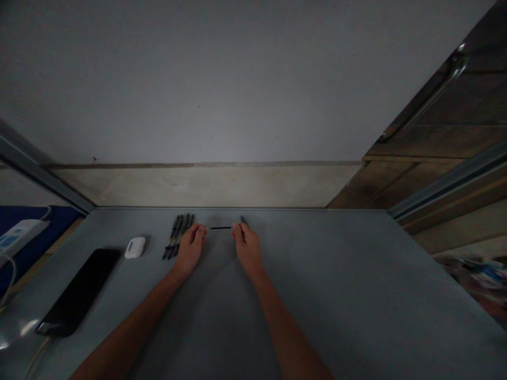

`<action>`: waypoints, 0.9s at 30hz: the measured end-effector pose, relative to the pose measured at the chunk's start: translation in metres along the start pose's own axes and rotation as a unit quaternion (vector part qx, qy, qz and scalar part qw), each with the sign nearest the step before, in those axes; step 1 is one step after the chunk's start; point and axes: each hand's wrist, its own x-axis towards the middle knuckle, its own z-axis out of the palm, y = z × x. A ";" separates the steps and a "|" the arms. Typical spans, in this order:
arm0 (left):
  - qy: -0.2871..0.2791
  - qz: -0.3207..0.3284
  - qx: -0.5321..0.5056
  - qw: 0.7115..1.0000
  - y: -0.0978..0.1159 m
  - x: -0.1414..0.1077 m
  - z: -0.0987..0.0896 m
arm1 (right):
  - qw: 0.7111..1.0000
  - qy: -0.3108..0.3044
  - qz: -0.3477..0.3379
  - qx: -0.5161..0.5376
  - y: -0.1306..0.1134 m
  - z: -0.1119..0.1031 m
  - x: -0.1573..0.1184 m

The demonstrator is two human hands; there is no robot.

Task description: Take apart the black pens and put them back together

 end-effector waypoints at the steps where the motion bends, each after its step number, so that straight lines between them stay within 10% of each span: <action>1: -0.002 0.003 0.001 1.000 0.001 0.000 0.000 | 1.000 0.000 0.001 0.008 0.002 0.001 0.001; 12: -0.054 0.079 0.134 0.986 0.013 -0.007 -0.003 | 0.989 0.032 0.024 0.142 0.003 -0.003 0.006; 27: -0.117 0.175 0.418 0.884 0.012 -0.021 0.008 | 0.994 -0.013 0.006 0.113 -0.011 -0.007 0.002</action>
